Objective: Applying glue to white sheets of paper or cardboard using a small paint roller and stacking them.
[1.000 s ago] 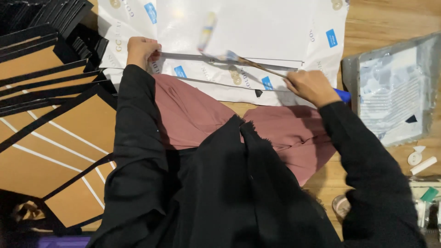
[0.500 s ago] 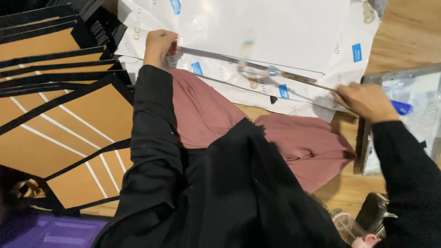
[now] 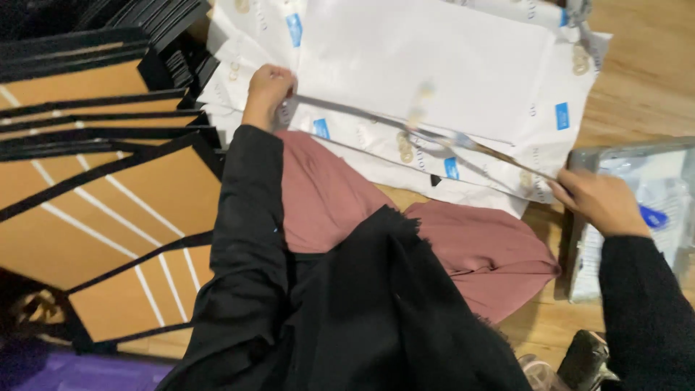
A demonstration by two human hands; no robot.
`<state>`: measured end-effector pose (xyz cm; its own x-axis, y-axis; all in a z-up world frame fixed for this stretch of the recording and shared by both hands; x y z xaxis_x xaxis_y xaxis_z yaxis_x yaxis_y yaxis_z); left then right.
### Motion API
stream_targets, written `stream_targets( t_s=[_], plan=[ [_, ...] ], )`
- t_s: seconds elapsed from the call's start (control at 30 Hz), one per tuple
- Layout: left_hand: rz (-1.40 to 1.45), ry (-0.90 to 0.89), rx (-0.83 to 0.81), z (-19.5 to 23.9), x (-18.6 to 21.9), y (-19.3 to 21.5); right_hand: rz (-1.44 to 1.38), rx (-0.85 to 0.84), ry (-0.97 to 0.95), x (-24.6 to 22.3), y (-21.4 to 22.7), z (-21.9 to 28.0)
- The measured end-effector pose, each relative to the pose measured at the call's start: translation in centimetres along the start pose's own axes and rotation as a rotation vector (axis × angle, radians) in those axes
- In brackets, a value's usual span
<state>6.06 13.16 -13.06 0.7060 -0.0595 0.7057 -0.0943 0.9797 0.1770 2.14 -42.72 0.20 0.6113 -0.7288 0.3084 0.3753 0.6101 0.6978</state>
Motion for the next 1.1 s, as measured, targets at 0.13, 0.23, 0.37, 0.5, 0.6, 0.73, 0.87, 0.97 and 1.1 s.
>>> stream_targets(
  t_s=[0.13, 0.23, 0.37, 0.5, 0.6, 0.73, 0.87, 0.97, 1.1],
  plan=[
    [-0.176, 0.044, -0.172, 2.7, 2.6, -1.4, 0.063, -0.006, -0.233, 6.8, -7.1, 5.8],
    [-0.208, 0.006, -0.136, 2.9, 3.9, -1.8, 0.027, 0.008, -0.260, 6.7, -4.8, 4.3],
    [-0.568, -0.086, 0.046, 2.4, 5.6, -2.7, -0.201, -0.075, -0.048, 1.9, 0.7, -1.5],
    [-0.716, -0.121, 0.182, 2.9, 7.2, -3.3, -0.235, -0.121, -0.001, -0.1, 5.2, -2.8],
    [-0.581, 0.035, 0.313, 3.0, 6.3, 0.5, -0.326, -0.238, -0.087, 2.0, 4.4, -1.1],
    [-0.449, 0.218, 0.120, -1.8, 1.0, 1.8, -0.286, -0.167, -0.143, 4.1, 4.1, -0.5],
    [-0.367, 0.136, 0.151, -1.2, 1.9, 1.4, -0.264, -0.128, -0.125, 3.2, 4.4, -4.7],
    [-0.408, 0.175, 0.128, -1.5, 2.2, 1.1, -0.236, 0.004, -0.004, -0.1, 9.5, -8.6],
    [-0.399, 0.099, 0.086, -1.8, 1.7, 0.3, -0.307, 0.111, 0.040, -4.8, 14.6, -13.0]
  ],
)
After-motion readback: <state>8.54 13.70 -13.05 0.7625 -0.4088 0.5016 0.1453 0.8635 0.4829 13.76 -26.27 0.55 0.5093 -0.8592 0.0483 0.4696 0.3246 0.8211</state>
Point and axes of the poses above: each hand's wrist, its own z-axis away from the middle knuckle, its own y-axis out of the back of the hand, x = y × z, the point moved 10 cm from there along -z, towards the middle knuckle, and after that the axes turned 15 degrees about -x, right-handed, at the moved point
